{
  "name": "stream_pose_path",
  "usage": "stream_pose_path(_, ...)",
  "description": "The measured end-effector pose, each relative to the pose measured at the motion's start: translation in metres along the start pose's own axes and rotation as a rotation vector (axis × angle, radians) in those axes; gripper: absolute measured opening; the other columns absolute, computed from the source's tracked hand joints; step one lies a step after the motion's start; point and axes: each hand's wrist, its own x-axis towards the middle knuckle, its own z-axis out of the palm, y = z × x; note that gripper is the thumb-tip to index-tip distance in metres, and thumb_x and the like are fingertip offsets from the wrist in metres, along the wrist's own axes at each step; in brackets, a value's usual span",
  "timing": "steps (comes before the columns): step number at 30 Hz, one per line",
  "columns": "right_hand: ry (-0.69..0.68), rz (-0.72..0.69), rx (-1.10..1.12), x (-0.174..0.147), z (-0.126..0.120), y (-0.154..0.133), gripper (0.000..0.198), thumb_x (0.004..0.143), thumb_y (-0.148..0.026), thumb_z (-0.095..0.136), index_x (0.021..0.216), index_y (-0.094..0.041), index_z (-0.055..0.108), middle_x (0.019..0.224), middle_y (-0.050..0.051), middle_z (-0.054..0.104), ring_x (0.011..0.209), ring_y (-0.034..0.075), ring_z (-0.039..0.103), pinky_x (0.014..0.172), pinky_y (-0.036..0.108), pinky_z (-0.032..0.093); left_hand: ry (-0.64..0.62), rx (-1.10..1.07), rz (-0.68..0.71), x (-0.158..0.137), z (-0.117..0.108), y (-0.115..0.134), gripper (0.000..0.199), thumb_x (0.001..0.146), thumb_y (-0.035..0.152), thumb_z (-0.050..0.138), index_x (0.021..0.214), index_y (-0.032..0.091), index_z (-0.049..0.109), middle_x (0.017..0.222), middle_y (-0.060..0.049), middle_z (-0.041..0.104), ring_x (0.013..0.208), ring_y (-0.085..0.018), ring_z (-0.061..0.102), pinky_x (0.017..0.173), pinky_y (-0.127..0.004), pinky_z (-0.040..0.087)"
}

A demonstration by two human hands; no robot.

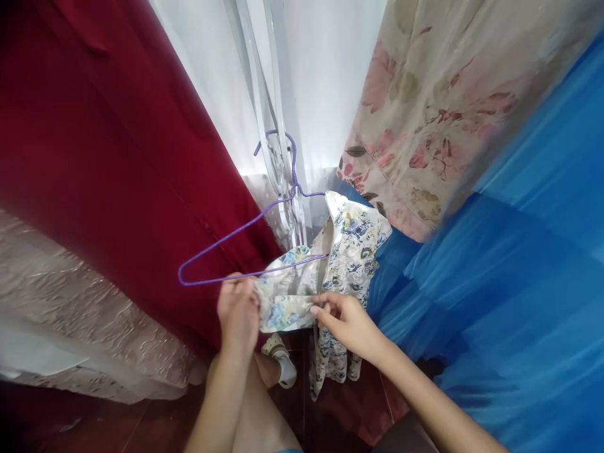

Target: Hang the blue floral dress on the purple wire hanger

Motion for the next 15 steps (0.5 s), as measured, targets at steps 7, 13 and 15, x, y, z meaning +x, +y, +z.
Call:
stream_pose_path(7, 0.391, -0.015, 0.42, 0.043, -0.036, 0.001, 0.048, 0.086, -0.033, 0.068, 0.131, -0.03, 0.053, 0.127, 0.005, 0.066, 0.094, 0.019, 0.068, 0.084, 0.032, 0.055, -0.619, 0.181, 0.052, -0.085, 0.045, 0.011, 0.002, 0.094, 0.033, 0.061, 0.095, 0.033, 0.062, 0.087, -0.004, 0.061, 0.077, -0.02, 0.06, 0.069, -0.036, 0.051)
stream_pose_path(13, 0.329, 0.38, 0.521, 0.04, -0.054, 0.045, 0.031, 0.089, -0.046, 0.059, 0.095, -0.016, 0.065, 0.09, 0.01, 0.072, 0.069, 0.019, 0.068, 0.067, 0.031, 0.057, -0.656, 0.232, 0.064, -0.086, 0.041, 0.008, 0.003, 0.097, 0.026, 0.057, 0.096, 0.025, 0.059, 0.087, -0.002, 0.061, 0.078, -0.017, 0.06, 0.071, -0.03, 0.049)
stream_pose_path(15, 0.076, 0.401, 0.524, 0.03, -0.046, 0.039, 0.042, 0.087, -0.056, 0.058, 0.082, -0.015, 0.065, 0.074, 0.008, 0.07, 0.064, 0.021, 0.067, 0.062, 0.032, 0.056, -0.761, 0.296, 0.08, -0.088, 0.045, 0.009, 0.004, 0.096, 0.022, 0.057, 0.095, 0.023, 0.06, 0.086, -0.002, 0.063, 0.078, -0.016, 0.06, 0.073, -0.029, 0.049)
